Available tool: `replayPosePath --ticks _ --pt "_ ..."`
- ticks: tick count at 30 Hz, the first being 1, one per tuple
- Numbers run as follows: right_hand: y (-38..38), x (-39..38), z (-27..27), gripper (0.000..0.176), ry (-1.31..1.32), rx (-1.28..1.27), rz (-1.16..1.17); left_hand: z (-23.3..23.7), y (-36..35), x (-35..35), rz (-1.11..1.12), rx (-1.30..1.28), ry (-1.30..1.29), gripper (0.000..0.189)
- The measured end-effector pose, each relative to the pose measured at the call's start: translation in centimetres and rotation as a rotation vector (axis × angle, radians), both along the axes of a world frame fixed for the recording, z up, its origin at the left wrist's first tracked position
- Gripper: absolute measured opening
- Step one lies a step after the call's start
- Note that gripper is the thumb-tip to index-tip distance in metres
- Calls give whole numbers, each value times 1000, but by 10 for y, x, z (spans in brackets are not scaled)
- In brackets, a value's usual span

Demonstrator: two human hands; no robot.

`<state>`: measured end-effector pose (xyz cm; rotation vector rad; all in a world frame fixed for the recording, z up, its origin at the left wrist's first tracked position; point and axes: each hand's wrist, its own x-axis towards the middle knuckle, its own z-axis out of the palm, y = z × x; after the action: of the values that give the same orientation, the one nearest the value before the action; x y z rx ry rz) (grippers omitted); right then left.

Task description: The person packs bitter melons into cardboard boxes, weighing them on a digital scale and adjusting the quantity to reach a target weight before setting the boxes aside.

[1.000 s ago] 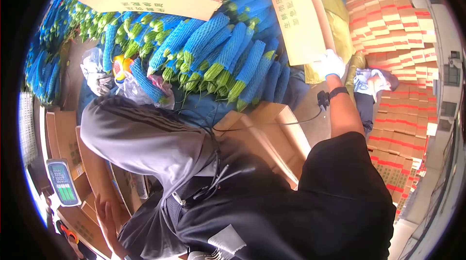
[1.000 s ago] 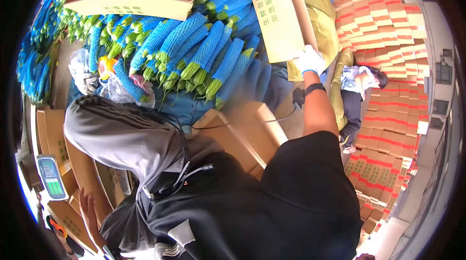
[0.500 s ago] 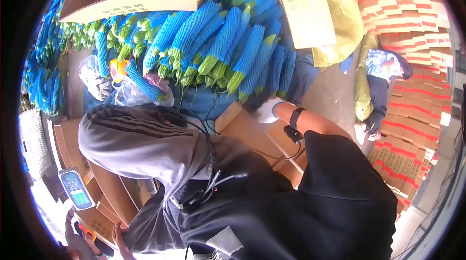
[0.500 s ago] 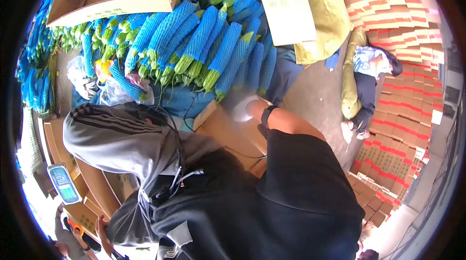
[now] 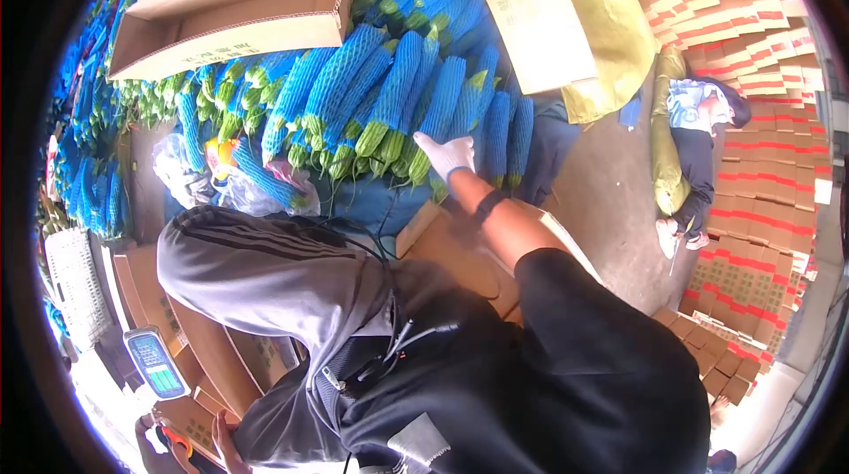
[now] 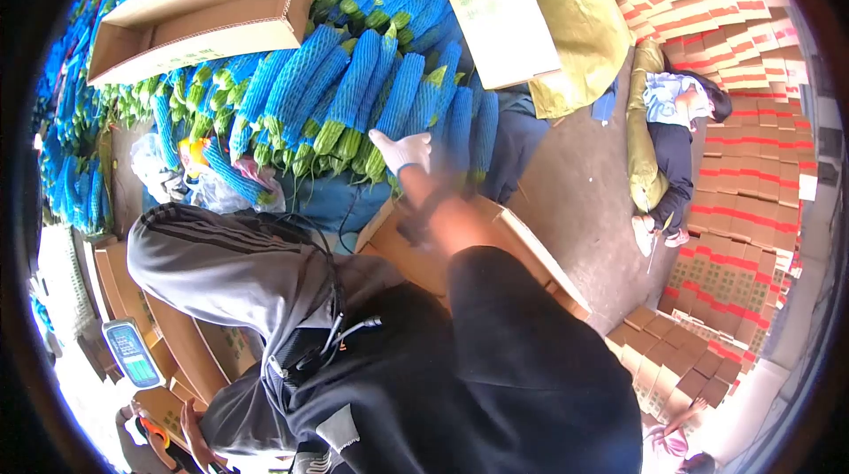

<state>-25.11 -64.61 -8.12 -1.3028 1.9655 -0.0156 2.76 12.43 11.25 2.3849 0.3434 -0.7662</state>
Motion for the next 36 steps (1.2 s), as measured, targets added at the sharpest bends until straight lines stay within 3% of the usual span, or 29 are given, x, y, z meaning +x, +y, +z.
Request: replayPosePath --ticks 4,6,7,8,9,11,12,14,17,19,22,24,26,28,30,32,34,36 --pt "-1 4 -9 140 16 27 -79 -5 2 9 19 16 4 44" --pt "-3 -6 -9 126 -35 -122 -15 -8 3 12 46 9 1 44" --pt "-5 -14 3 126 -175 -93 -52 -1 -5 13 3 37 20 46" --pt "-4 -26 -1 125 -387 -219 -54 5 -7 6 -34 67 40 48" --pt "-19 -45 -32 121 -491 -240 -15 -2 9 10 -70 70 44 47" --pt "-39 -77 -1 115 -584 -120 72 7 5 -6 -123 58 -20 46" --pt "-41 -90 8 107 -476 -232 29 12 -4 -11 -207 47 -81 46" --pt "-59 -114 39 103 -362 -274 144 15 2 -18 -127 79 -27 45" --pt "-110 -167 2 107 -361 -223 172 9 4 -17 -60 48 -11 45" --pt "-112 -169 5 108 36 -414 180 18 -6 -20 -5 50 60 45" --pt "-127 -176 0 120 128 -310 13 2 16 -24 -135 27 -143 46" --pt "-125 -168 -3 116 213 -299 -22 -1 34 -16 -145 43 -105 46" --pt "-128 -166 -17 104 434 -197 35 -4 33 -13 -162 57 -60 46" --pt "-108 -146 -2 72 516 -165 128 2 23 -15 -56 96 -29 45" --pt "-80 -135 -23 62 438 -381 359 5 18 -16 -58 75 -32 46" --pt "-50 -116 -35 58 212 -174 591 6 14 -20 -53 56 -36 46" --pt "-6 -96 -58 85 236 67 596 7 14 -21 -53 62 -86 48" --pt "13 -75 -58 90 221 102 453 9 15 -19 -51 63 -78 48"
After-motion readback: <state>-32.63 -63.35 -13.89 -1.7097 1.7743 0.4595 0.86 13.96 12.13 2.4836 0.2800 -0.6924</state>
